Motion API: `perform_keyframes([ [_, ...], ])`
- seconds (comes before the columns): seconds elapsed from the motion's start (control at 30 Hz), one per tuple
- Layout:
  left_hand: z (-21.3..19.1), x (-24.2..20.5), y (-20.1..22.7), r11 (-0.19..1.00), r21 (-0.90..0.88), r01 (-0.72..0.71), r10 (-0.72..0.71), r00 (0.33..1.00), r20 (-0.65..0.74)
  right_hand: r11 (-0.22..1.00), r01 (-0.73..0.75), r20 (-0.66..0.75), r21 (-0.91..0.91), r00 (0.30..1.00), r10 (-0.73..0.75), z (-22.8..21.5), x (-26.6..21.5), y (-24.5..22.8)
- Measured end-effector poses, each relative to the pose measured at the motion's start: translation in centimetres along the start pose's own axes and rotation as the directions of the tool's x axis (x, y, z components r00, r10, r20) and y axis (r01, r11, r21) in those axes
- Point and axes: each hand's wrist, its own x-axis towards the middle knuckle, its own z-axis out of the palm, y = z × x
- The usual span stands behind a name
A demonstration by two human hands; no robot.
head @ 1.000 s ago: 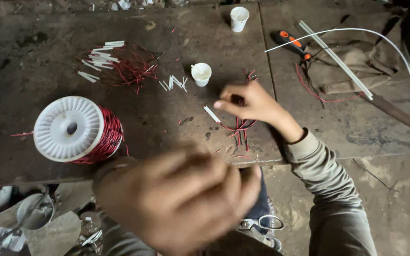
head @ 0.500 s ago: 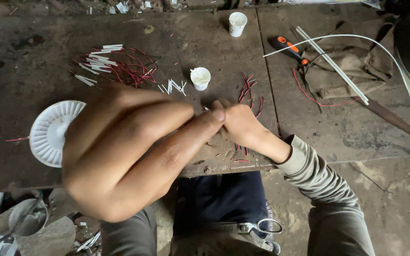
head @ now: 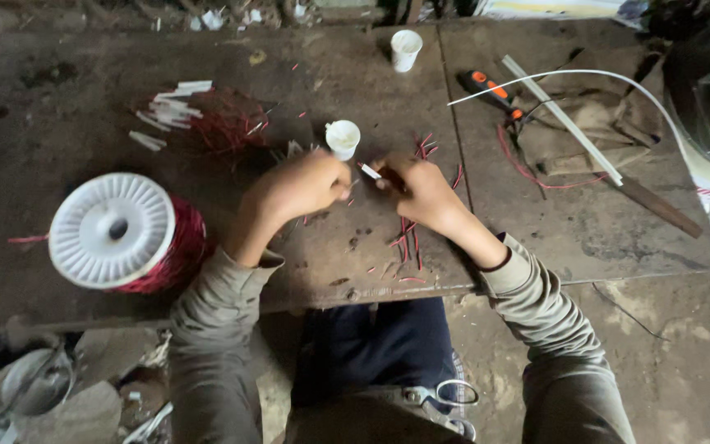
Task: The person repeatedly picks up short red wires and white plastic sleeves, slides the sleeves onto the wires, and places the finished pieces on the table. The person also uses scissors to trim wire ends and organizes the completed insulated wires into a pile.
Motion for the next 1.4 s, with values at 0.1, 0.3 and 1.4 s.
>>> perform_keyframes([
  [0.1, 2.3, 0.5, -2.4, 0.994, -0.093, -0.063, 0.059, 0.997, -0.048, 0.974, -0.118, -0.068, 0.193, 0.989, 0.133, -1.1, 0.4, 0.9],
  [0.3, 3.7, 1.1, -2.1, 0.862, -0.404, -0.306, 0.09, 0.877, -0.472, 0.799, -0.115, 0.001, 0.59, 0.99, 0.141, -1.6, 0.0, 0.2],
  [1.4, 6.3, 1.8, -1.2, 0.324, -0.796, -0.512, -0.008, 0.84, -0.543, 0.626, 0.127, -0.183, 0.769, 0.983, 0.027, -1.9, -0.7, -0.7],
])
